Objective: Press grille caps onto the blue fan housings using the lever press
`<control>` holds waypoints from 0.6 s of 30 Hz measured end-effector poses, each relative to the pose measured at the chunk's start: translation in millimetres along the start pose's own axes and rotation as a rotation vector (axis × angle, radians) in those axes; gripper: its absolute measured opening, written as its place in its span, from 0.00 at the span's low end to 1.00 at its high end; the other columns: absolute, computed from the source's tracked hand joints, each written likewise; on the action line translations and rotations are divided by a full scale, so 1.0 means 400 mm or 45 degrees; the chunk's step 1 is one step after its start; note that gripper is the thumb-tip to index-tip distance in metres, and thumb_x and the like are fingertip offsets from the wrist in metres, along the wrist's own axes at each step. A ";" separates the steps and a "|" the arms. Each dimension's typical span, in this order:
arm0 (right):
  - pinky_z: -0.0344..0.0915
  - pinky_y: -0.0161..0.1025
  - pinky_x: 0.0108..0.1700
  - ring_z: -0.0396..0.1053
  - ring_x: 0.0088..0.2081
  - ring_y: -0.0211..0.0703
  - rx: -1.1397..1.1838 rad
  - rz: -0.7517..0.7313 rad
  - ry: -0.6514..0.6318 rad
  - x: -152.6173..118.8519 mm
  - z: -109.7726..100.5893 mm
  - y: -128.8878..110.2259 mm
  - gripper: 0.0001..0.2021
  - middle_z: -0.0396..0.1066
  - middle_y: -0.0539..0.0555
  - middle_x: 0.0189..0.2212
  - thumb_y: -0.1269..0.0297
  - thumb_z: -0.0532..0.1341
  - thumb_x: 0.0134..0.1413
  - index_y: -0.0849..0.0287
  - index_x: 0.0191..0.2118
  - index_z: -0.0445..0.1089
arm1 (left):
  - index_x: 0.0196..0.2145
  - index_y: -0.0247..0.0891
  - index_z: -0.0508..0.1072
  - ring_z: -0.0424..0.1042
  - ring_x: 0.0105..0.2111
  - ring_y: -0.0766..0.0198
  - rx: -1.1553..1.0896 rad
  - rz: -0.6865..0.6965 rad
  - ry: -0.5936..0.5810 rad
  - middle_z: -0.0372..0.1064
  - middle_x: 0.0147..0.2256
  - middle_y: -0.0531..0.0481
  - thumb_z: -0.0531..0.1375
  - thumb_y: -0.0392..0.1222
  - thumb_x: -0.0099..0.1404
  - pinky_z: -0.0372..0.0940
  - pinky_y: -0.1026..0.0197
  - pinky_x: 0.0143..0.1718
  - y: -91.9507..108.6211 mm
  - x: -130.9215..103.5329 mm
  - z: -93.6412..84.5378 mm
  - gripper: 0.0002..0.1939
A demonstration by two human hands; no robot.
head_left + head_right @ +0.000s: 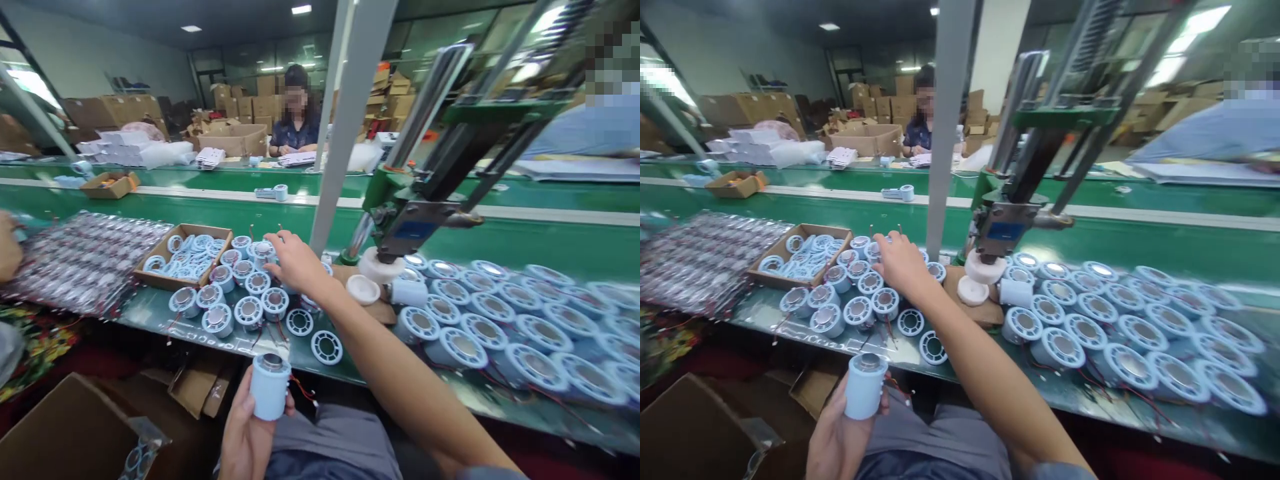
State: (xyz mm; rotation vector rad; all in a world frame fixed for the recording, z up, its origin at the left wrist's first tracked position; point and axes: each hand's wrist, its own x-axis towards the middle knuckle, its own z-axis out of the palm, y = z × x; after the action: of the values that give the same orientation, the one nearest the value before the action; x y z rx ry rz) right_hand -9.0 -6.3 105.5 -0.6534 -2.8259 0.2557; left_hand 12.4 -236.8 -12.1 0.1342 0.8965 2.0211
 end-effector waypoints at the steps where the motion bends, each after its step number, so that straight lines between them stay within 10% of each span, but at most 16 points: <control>1: 0.64 0.43 0.53 0.63 0.56 0.51 -0.019 0.011 0.022 -0.059 -0.020 0.013 0.20 0.63 0.62 0.56 0.65 0.57 0.64 0.60 0.60 0.62 | 0.48 0.35 0.77 0.73 0.33 0.55 0.004 -0.014 0.030 0.76 0.41 0.37 0.64 0.50 0.60 0.69 0.56 0.35 0.001 0.004 -0.001 0.22; 7: 0.64 0.43 0.52 0.68 0.49 0.49 -0.292 0.439 0.001 -0.356 -0.107 0.203 0.11 0.71 0.57 0.47 0.74 0.57 0.58 0.60 0.46 0.69 | 0.45 0.35 0.78 0.73 0.33 0.52 0.077 -0.142 0.081 0.76 0.40 0.38 0.67 0.50 0.54 0.72 0.52 0.34 0.003 0.037 -0.011 0.23; 11: 0.63 0.48 0.56 0.65 0.56 0.56 -0.439 0.608 -0.107 -0.368 -0.084 0.329 0.21 0.67 0.60 0.55 0.65 0.63 0.57 0.61 0.56 0.65 | 0.46 0.35 0.78 0.73 0.33 0.53 0.067 -0.145 0.027 0.76 0.41 0.37 0.65 0.49 0.57 0.72 0.53 0.34 -0.013 0.036 0.005 0.22; 18: 0.65 0.52 0.54 0.67 0.55 0.61 -0.448 0.564 -0.074 -0.339 -0.037 0.366 0.24 0.70 0.64 0.52 0.67 0.63 0.56 0.62 0.59 0.64 | 0.48 0.34 0.77 0.74 0.33 0.53 0.015 -0.117 -0.037 0.76 0.42 0.36 0.65 0.50 0.60 0.70 0.53 0.35 -0.030 0.018 0.021 0.23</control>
State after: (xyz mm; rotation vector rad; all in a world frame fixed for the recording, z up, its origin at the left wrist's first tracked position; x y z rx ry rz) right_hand 173.3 64.0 62.8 -1.3674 -2.7690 -0.1608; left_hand 19.9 -222.4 -15.4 0.1266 0.8811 1.9241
